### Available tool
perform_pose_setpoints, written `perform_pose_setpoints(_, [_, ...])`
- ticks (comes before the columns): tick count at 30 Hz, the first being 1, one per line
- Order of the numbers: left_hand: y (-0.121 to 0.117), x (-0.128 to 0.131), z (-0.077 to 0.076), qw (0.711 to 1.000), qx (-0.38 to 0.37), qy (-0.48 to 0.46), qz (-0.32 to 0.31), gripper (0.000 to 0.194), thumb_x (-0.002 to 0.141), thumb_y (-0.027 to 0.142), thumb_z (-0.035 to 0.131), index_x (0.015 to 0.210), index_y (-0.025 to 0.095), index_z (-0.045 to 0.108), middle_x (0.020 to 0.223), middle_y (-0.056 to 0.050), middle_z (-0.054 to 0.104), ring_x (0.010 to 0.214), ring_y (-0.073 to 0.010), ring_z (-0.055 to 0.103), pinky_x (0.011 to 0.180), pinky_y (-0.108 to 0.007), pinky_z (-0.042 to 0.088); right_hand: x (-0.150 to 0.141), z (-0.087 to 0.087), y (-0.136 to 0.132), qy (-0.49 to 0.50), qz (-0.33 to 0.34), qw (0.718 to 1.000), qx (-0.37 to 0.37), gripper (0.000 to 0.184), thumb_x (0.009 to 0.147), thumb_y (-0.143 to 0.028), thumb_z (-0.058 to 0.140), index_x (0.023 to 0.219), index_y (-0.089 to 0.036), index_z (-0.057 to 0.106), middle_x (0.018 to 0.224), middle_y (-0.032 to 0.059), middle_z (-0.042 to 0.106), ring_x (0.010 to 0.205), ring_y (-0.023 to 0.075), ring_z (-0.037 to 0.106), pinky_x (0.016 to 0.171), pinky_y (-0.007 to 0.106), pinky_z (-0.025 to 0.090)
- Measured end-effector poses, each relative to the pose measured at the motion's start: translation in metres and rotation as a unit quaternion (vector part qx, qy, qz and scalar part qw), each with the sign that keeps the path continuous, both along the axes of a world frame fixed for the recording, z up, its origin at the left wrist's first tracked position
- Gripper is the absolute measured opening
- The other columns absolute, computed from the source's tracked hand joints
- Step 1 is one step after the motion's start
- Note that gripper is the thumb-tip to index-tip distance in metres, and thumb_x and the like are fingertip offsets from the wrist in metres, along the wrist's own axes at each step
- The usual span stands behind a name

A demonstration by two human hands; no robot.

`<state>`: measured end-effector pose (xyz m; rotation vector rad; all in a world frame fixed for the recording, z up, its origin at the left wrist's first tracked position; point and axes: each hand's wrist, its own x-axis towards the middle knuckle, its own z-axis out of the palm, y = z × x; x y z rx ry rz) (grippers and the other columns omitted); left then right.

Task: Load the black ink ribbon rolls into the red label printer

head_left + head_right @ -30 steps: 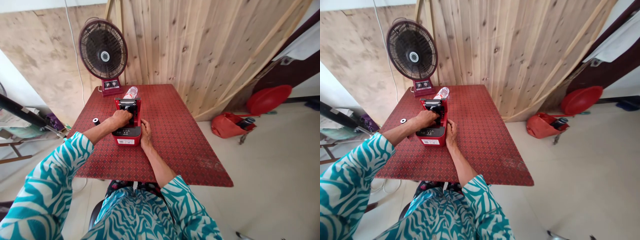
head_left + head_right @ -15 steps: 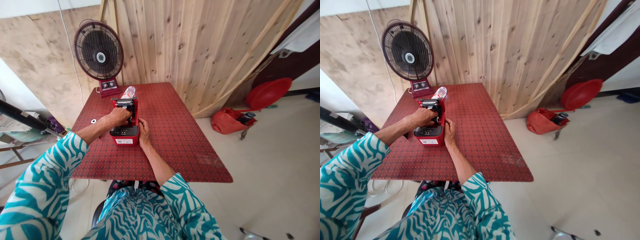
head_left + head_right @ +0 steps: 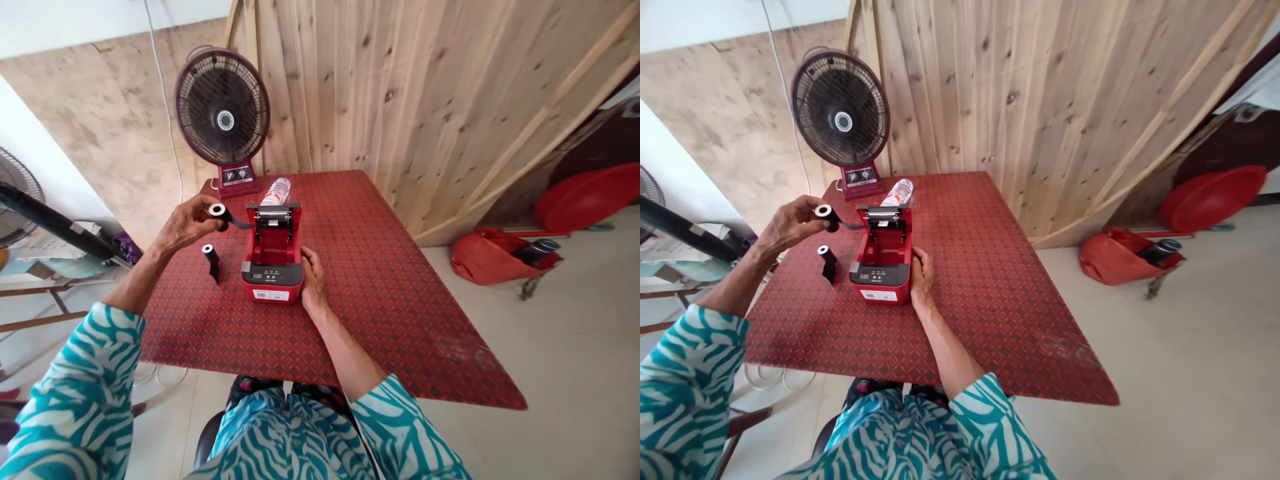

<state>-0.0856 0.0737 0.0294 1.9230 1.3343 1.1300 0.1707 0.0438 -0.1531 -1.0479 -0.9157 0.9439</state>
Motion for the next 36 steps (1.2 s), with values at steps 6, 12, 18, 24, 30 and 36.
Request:
perform_pose_setpoints(6, [0.044,-0.018,-0.040,0.986,-0.029,0.119,0.115,0.033,0.066,0.025,0.069,0.097,0.017,0.061,0.086,-0.003,0.071,0.074,-0.0168,0.066,0.070,-0.029,0.051,0.001,0.002,-0.001,-0.004,-0.009,1.000,-0.017,0.036,0.083,-0.044,0.054,0.110,-0.024,0.068,0.109,0.0052,0.072,0.108,0.0231,0.061,0.096,0.042,0.049])
perform_pose_setpoints(12, [0.056,-0.005,-0.070,0.933,-0.102,0.319,0.129,0.029,0.072,0.027,0.067,0.100,0.019,0.065,0.093,-0.005,0.074,0.089,-0.0237,0.069,0.075,-0.029,0.048,0.002,0.004,-0.003,-0.008,-0.012,1.000,-0.016,0.035,0.083,-0.044,0.055,0.108,-0.025,0.068,0.108,0.0048,0.073,0.108,0.0231,0.062,0.096,0.042,0.049])
perform_pose_setpoints(18, [0.060,0.000,-0.074,0.924,-0.133,0.334,0.127,0.041,0.073,0.032,0.070,0.111,0.019,0.063,0.106,-0.010,0.074,0.101,-0.0280,0.069,0.082,-0.032,0.050,0.001,0.008,-0.005,-0.005,0.001,1.000,-0.019,0.035,0.085,-0.043,0.053,0.110,-0.024,0.068,0.111,0.0049,0.072,0.109,0.0222,0.062,0.097,0.042,0.049])
perform_pose_setpoints(24, [0.039,-0.038,-0.081,0.984,-0.101,-0.009,0.147,0.053,0.077,0.048,0.064,0.117,0.013,0.061,0.112,-0.014,0.073,0.101,-0.0225,0.069,0.089,-0.034,0.053,0.001,0.008,-0.004,-0.002,-0.001,1.000,-0.012,0.033,0.084,-0.042,0.054,0.108,-0.024,0.068,0.112,0.0054,0.072,0.110,0.0225,0.061,0.097,0.042,0.049])
perform_pose_setpoints(30, [-0.013,-0.064,-0.103,0.975,-0.195,-0.082,0.069,0.061,0.057,0.040,0.077,0.111,0.017,0.063,0.115,-0.012,0.073,0.106,-0.0271,0.068,0.090,-0.036,0.054,0.000,0.005,-0.003,0.010,-0.007,1.000,-0.009,0.033,0.084,-0.042,0.054,0.108,-0.024,0.068,0.111,0.0051,0.072,0.110,0.0227,0.061,0.097,0.043,0.049])
perform_pose_setpoints(36, [-0.018,-0.044,-0.123,0.981,-0.152,-0.042,0.117,0.057,0.060,0.049,0.075,0.105,0.016,0.063,0.110,-0.011,0.073,0.106,-0.0278,0.067,0.098,-0.041,0.051,-0.001,0.005,-0.002,0.007,-0.005,1.000,-0.009,0.033,0.083,-0.042,0.054,0.108,-0.024,0.068,0.109,0.0052,0.072,0.109,0.0227,0.061,0.096,0.043,0.049])
